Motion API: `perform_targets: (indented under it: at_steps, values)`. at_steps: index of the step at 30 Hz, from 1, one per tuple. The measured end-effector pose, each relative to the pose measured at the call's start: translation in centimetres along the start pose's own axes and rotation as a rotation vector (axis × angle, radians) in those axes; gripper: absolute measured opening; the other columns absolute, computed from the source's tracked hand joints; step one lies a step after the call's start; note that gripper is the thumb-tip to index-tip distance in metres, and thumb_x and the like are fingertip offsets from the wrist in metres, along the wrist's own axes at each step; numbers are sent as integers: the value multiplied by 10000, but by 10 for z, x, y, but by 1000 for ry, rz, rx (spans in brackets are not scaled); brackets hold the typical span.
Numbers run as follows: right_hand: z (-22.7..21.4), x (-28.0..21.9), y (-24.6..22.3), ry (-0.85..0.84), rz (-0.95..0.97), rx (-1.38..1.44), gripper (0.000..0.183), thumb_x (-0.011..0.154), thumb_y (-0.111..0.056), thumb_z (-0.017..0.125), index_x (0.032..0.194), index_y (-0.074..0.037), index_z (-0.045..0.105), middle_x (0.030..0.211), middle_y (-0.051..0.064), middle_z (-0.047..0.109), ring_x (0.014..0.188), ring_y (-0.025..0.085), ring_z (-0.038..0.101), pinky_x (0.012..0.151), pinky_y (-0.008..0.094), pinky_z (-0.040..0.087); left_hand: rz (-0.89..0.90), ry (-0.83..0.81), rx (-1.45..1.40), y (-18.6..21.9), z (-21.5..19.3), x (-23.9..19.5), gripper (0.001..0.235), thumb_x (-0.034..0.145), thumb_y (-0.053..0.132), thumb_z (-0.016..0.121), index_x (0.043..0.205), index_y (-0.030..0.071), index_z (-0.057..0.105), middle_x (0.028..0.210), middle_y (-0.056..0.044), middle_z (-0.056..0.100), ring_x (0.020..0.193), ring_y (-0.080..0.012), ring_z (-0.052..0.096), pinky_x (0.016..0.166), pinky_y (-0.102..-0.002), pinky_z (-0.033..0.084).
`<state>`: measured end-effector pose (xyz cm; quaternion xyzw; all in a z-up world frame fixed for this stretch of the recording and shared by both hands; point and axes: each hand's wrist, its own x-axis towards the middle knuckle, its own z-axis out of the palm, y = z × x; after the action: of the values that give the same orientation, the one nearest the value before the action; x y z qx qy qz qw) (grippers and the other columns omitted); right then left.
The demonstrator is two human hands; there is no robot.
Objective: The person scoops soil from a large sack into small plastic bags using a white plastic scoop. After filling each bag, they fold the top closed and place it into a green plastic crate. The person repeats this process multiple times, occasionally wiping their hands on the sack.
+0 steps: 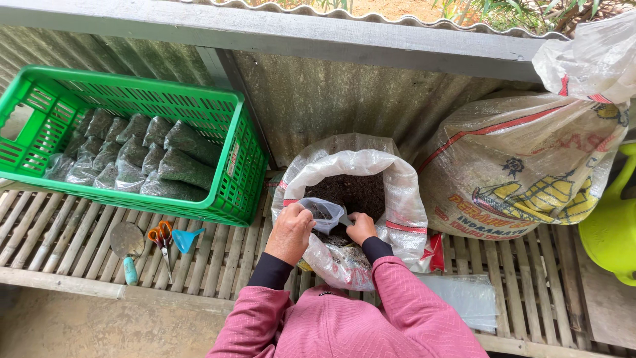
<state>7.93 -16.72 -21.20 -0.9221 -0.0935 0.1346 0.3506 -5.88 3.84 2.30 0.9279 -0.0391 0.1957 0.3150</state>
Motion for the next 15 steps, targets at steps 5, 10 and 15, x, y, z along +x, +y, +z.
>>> perform_targets:
  at_steps: [5, 10, 15]
  values:
    - [-7, -6, 1, 27, -16, 61, 343, 768, -164, 681, 1077, -68, 792, 985, 217, 760, 947, 370, 737, 881, 420, 567, -35, -14, -18, 0, -1, 1, 85, 870, 91, 716, 886, 44, 647, 1000, -134, 605, 955, -357, 616, 838, -452, 498]
    - [-62, -32, -13, 85, -139, 173, 351, 787, -167, 734, 1118, -54, 763, 966, 154, 791, 849, 244, 776, 789, 351, 595, -33, -21, -39, 0, 5, 2, 101, 855, 95, 727, 880, 39, 647, 1057, -160, 610, 981, -370, 622, 851, -453, 502]
    - [-159, -63, -38, 40, -219, 197, 346, 825, -198, 781, 1144, -64, 773, 936, 80, 796, 788, 135, 715, 713, 291, 578, 23, -18, -31, 1, 12, 6, 114, 843, 72, 727, 866, 27, 625, 1124, -194, 605, 1044, -388, 621, 899, -461, 509]
